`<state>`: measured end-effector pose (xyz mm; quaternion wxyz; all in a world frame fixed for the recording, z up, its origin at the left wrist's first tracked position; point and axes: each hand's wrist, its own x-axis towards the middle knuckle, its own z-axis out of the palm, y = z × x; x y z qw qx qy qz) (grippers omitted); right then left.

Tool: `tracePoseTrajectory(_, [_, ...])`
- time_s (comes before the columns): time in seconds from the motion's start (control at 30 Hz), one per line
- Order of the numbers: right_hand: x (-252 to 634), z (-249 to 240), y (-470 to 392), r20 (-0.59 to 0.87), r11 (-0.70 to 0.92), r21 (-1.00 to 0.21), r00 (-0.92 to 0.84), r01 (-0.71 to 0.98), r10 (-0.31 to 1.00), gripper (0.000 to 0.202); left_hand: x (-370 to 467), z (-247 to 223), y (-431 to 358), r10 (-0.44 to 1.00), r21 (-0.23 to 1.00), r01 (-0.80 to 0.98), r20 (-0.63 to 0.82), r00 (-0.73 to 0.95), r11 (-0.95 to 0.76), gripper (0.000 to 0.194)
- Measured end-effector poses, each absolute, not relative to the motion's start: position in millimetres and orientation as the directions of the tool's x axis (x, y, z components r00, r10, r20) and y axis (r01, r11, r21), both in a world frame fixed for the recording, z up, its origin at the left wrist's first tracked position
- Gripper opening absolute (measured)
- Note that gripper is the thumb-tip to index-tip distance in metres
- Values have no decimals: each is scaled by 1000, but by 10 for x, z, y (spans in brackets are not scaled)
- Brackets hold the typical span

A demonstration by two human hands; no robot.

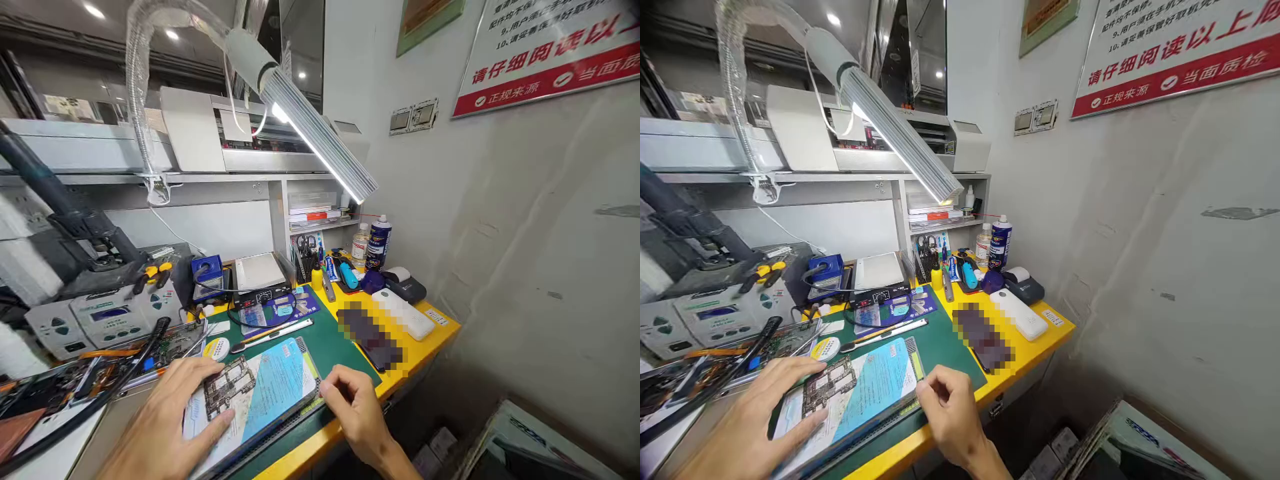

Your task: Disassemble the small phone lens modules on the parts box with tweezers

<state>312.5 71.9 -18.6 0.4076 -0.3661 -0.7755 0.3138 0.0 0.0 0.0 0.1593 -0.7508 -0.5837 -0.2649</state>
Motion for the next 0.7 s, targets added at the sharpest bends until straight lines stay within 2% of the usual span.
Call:
tracePoseTrajectory(0.13, [3019,83,737,404,585,-747,-484,316,777,31,0,-37,13,793,73,957,579,187,-279,46])
tracePoseTrajectory(0.27, [2747,514,913,410,680,-658,-605,323,683,25,18,-24,36,781,70,952,592,202,-299,40])
tracePoseTrajectory(0.4, [2308,831,1250,345,740,-580,-721,340,601,21,32,-1,53,738,55,946,640,212,-319,34])
tracePoseTrajectory(0.57, [1852,792,1545,261,783,-524,-813,335,521,20,42,17,67,699,27,946,681,218,-322,31])
tracePoseTrajectory(0.7, [1767,587,1583,222,788,-505,-830,352,513,21,42,6,68,706,21,948,673,222,-317,30])
